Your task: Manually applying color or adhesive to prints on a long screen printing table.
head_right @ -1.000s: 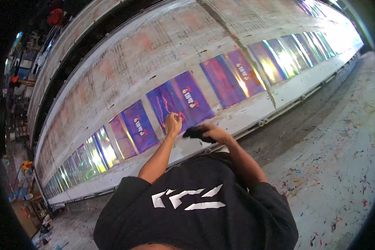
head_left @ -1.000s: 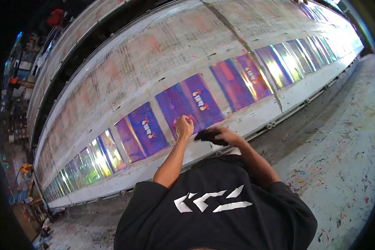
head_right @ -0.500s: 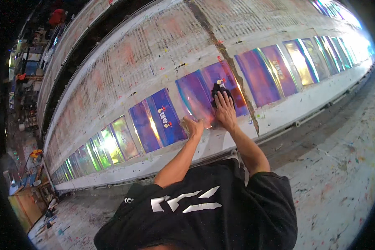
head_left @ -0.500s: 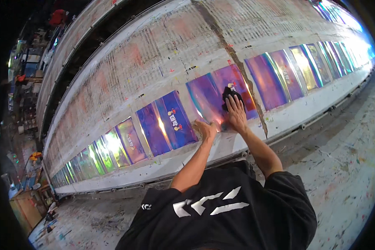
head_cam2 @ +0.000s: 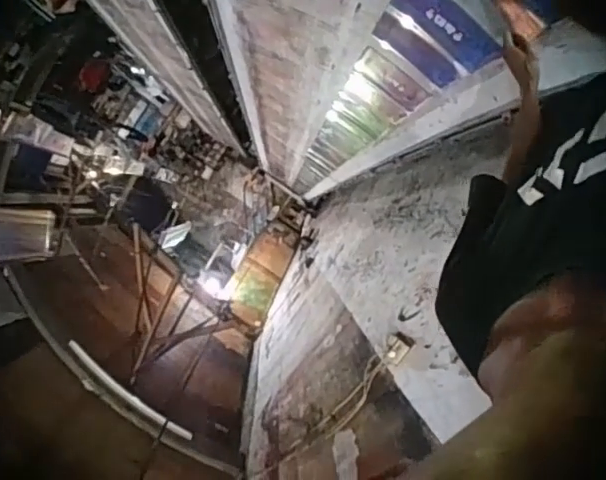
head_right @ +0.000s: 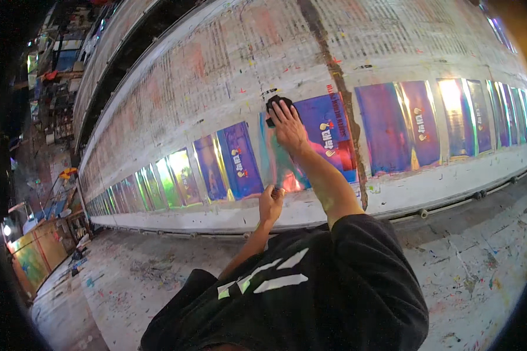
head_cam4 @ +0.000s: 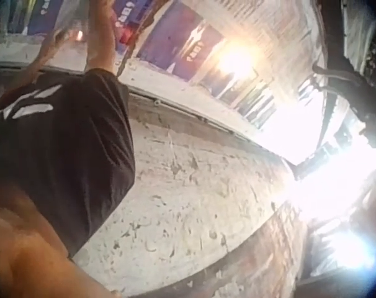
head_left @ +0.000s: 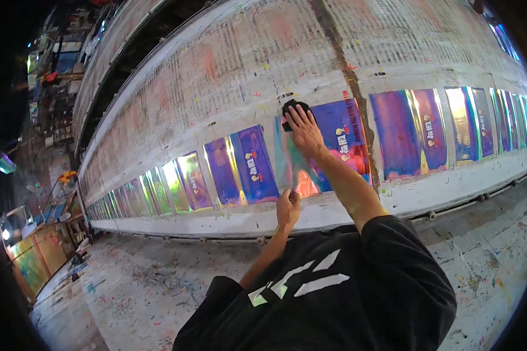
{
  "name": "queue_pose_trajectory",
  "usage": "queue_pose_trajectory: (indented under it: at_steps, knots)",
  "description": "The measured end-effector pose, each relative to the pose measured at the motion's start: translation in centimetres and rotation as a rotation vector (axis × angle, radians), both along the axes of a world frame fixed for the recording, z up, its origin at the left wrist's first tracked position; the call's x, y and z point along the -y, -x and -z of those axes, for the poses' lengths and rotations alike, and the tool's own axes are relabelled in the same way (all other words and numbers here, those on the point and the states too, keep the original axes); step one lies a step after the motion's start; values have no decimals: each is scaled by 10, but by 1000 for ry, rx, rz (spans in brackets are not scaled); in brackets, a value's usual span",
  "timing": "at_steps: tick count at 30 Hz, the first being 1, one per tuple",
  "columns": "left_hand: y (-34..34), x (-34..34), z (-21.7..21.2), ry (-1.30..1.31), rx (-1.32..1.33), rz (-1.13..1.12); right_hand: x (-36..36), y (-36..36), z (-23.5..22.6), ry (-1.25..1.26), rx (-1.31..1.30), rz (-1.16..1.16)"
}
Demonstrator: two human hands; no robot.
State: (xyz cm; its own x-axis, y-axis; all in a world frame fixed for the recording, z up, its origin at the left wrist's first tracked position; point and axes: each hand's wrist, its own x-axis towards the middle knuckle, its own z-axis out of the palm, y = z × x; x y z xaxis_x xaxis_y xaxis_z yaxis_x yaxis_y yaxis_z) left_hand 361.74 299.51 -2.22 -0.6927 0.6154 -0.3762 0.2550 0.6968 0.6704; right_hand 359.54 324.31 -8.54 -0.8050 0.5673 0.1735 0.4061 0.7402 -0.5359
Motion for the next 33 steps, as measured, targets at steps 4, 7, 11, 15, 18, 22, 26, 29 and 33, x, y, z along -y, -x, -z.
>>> queue_pose_trajectory:
  at_steps: [4, 7, 11, 15, 18, 22, 26, 29, 33]
  knots:
    - [10, 48, 39, -71, 6, -243, 14, -35, -5, -24, 79, -325]
    - [34, 57, 52, -117, 28, -248, 54, -81, 0, -71, 115, -457]
    - [42, 27, 48, -280, 249, -349, 117, -146, -2, 141, 141, -464]
    - [59, 1, 64, -313, 85, -194, 159, -183, -11, 314, 265, -588]
    - [33, -47, 51, -326, 238, -171, 143, -218, -25, 610, 285, -483]
    - [-21, -99, 35, -328, 280, -83, 83, -293, -50, 1618, -352, 173]
    - [-72, -135, 84, -348, 168, 59, -26, -356, -99, 1577, -691, 469]
    - [-144, -188, 70, -254, 194, 94, -116, -419, -76, 1379, -814, 616]
    - [-214, -238, 59, -33, -177, 28, -167, -435, -36, -49, 111, 697]
